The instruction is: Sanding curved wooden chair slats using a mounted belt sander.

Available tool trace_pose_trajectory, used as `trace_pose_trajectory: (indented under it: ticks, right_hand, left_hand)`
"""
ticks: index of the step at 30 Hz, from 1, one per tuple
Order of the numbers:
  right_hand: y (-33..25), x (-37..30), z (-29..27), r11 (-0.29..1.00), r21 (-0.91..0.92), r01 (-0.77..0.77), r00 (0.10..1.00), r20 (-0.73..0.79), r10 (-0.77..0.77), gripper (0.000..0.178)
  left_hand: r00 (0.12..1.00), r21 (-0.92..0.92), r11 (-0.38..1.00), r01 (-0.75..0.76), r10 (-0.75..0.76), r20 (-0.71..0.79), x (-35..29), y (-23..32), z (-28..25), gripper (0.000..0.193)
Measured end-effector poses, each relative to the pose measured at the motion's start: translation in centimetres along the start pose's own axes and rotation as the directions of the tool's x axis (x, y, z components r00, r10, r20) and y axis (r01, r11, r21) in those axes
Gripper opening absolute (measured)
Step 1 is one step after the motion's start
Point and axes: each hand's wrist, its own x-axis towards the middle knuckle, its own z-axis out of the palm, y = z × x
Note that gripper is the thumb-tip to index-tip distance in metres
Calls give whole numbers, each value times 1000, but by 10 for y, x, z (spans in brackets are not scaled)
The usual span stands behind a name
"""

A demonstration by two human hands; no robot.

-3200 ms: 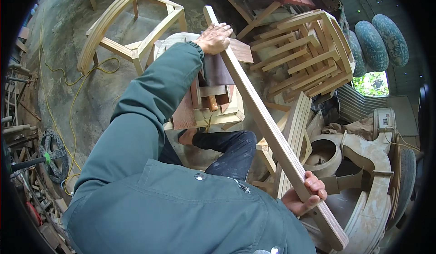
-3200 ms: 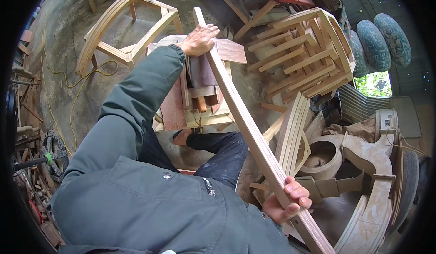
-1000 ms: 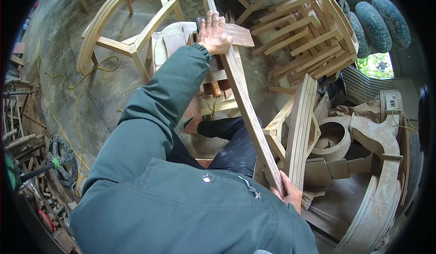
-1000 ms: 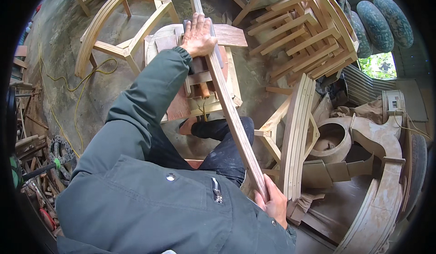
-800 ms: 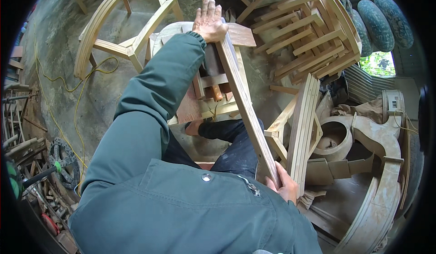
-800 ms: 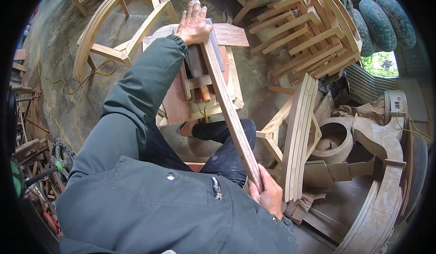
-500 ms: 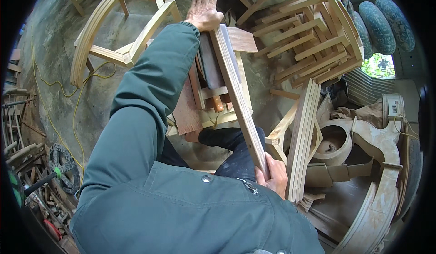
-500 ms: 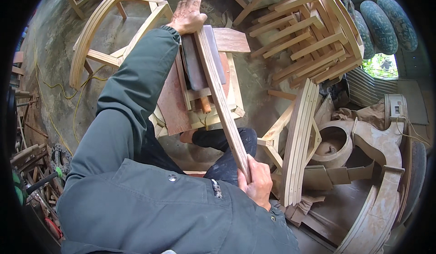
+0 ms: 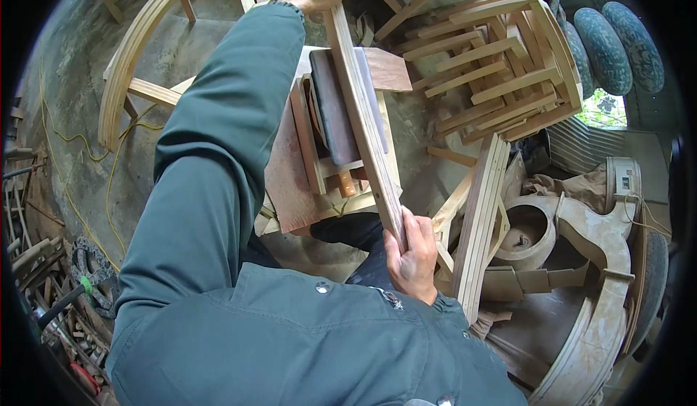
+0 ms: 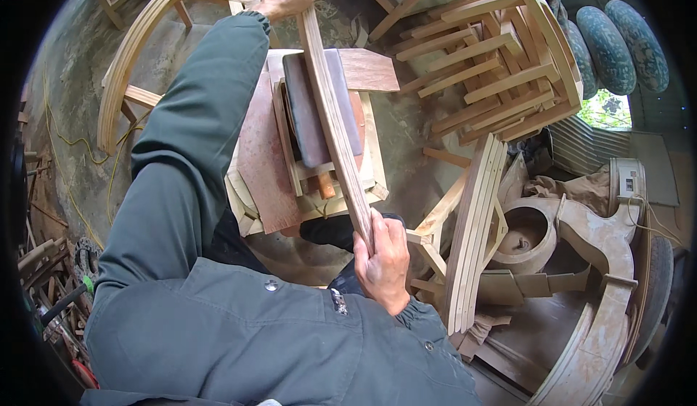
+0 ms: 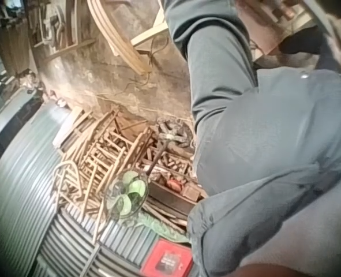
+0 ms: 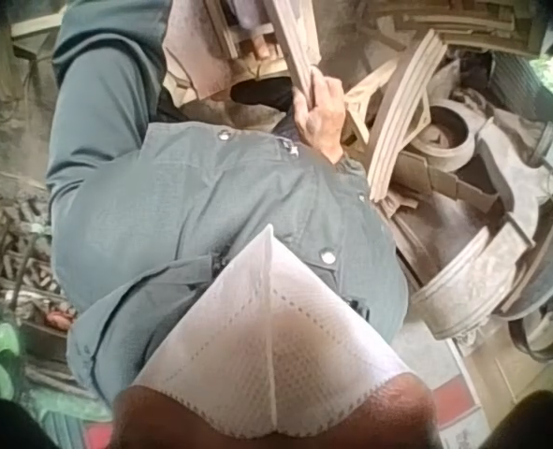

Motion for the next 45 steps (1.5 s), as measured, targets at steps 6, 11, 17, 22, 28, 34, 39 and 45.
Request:
trace_pose_trajectory:
  ticks: [6, 11, 17, 22, 28, 34, 39, 45]
  right_hand:
    - [-2, 41, 28, 999, 12, 37, 999, -3, -37, 49]
    - [-5, 76, 49, 998, 24, 51, 998, 21, -52, 52]
    - [-8, 121, 77, 986, -83, 147, 980, -123, -156, 50]
    - [-11, 162, 101, 983, -112, 148, 974, -156, -164, 52]
    - [-28, 209, 121, 987, -65, 149, 973, -169, -158, 52]
    - [-51, 244, 134, 984, 11, 178, 971, -161, -174, 52]
    - [-37, 252, 138, 979, 19, 201, 956, -221, -192, 50]
    - [-22, 214, 120, 982, -99, 161, 968, -180, -177, 50]
  left_hand:
    - [899, 140, 892, 430, -438, 31, 21, 7, -4, 111]
    - [964, -136, 955, 265, -265, 13, 1, 13, -18, 113]
    - [800, -54, 803, 593, -581, 148, 17, 37, -12, 113]
    - [807, -311, 754, 578, -584, 85, 24, -5, 15, 120]
    - [831, -186, 828, 529, -550, -85, 52, -24, 5, 106]
    - [885, 91, 901, 424, -391, -254, 89, -55, -21, 105]
    - [882, 7, 892, 453, -446, -154, 95, -40, -23, 104]
    - [753, 28, 755, 655, -656, 50, 56, 5, -11, 95]
